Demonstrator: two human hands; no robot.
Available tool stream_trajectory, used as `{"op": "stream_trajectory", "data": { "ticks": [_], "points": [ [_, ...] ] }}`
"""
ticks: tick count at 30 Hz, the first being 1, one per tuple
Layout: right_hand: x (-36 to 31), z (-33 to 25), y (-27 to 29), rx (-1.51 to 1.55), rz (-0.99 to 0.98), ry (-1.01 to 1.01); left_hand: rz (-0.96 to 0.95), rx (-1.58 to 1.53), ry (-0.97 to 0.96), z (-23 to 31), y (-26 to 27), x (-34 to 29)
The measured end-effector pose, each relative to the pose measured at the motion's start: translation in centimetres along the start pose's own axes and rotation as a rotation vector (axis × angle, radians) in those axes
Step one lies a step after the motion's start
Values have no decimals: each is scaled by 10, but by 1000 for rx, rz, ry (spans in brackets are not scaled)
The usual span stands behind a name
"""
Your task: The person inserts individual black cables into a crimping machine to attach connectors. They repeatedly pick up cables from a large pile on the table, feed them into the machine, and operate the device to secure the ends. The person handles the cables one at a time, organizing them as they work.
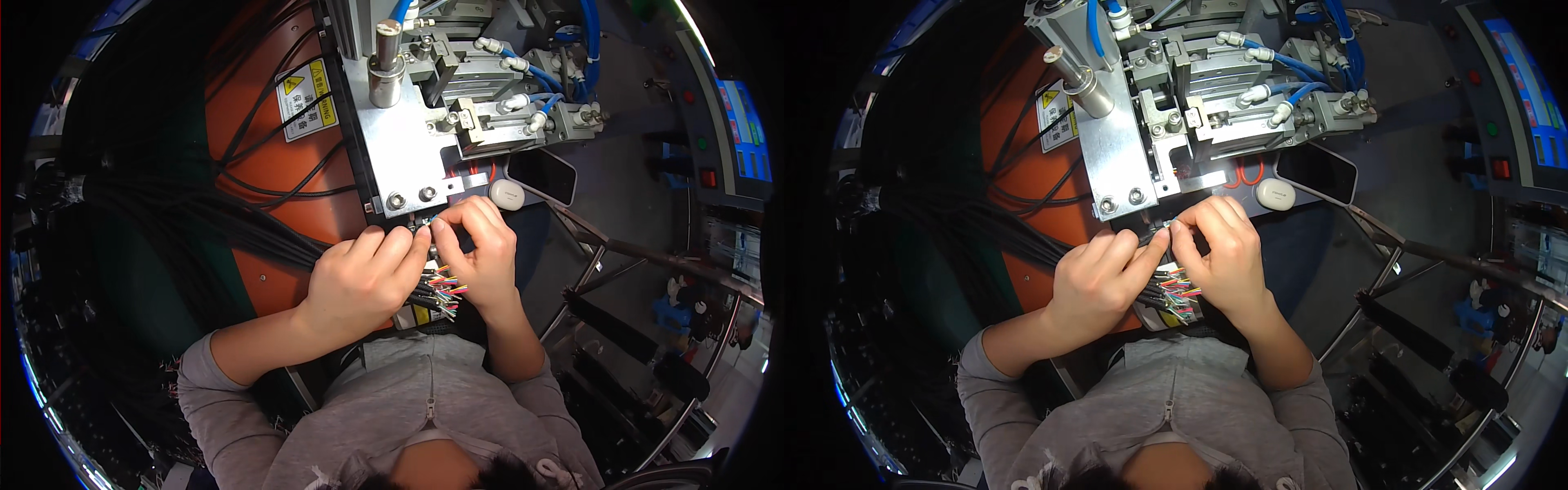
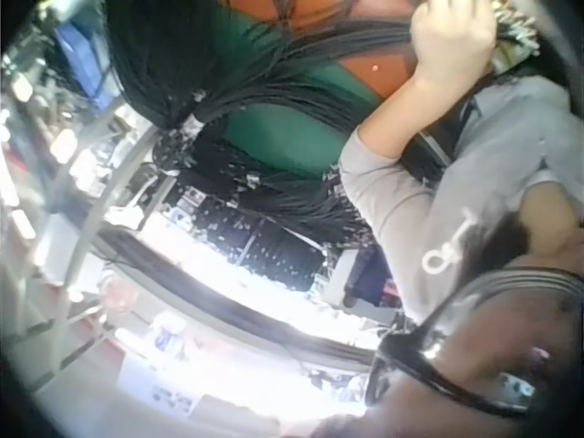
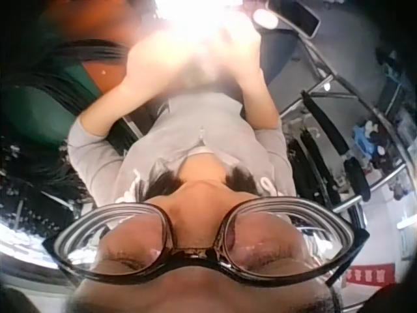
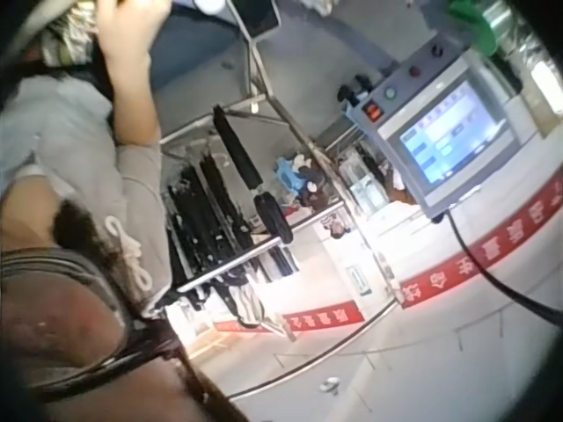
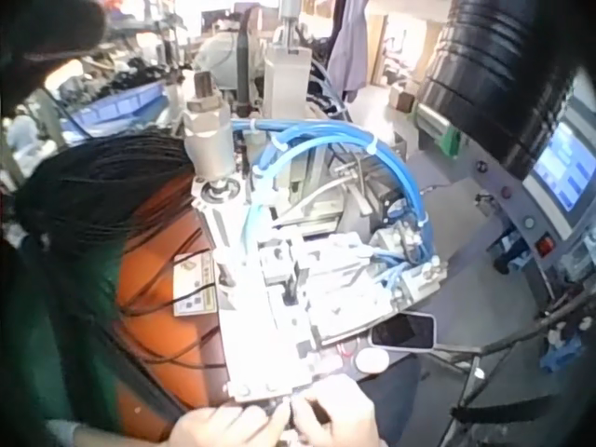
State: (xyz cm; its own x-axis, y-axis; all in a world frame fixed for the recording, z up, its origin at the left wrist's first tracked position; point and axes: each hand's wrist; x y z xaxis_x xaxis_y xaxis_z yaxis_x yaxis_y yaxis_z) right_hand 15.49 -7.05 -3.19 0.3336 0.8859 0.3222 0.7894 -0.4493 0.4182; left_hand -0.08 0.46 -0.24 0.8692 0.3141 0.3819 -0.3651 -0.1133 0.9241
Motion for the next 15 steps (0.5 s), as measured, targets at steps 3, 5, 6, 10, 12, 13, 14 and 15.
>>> {"op": "stream_trajectory", "data": {
  "ticks": [3,5,6,10,12,13,14,15],
  "points": [
    [-4,0,2,-5,-25,8,-15,11,30,3,0,-1],
    [-4,4,-3,5,34,77,-13,9,37,4,-1,-2],
    [-4,6,-5,9,64,110,-15,9,37,4,-1,-1],
    [-8,13,-11,211,105,-105,6,-29,29,1,-1,1],
    [-12,16,-11,472,84,-415,33,-42,14,-2,-3,2],
    [-13,18,-12,691,69,-511,42,-37,3,-4,-4,2],
    [-13,19,-12,765,68,-547,57,-29,-6,-6,-5,2],
    [-12,20,-13,839,67,-582,61,-38,-6,-6,-6,2]
  ]
}}
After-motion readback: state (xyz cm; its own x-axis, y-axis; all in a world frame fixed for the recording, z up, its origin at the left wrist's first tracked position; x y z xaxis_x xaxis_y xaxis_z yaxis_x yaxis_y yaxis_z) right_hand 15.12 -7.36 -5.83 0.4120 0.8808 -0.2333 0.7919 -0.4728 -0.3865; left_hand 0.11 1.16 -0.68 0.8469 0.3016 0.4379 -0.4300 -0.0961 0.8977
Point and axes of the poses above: each hand's wrist, its own x-axis towards the middle knuckle, its own y-axis out of the back of the hand, z = x × y, and after that the axes turned 9 degrees about x, right-handed
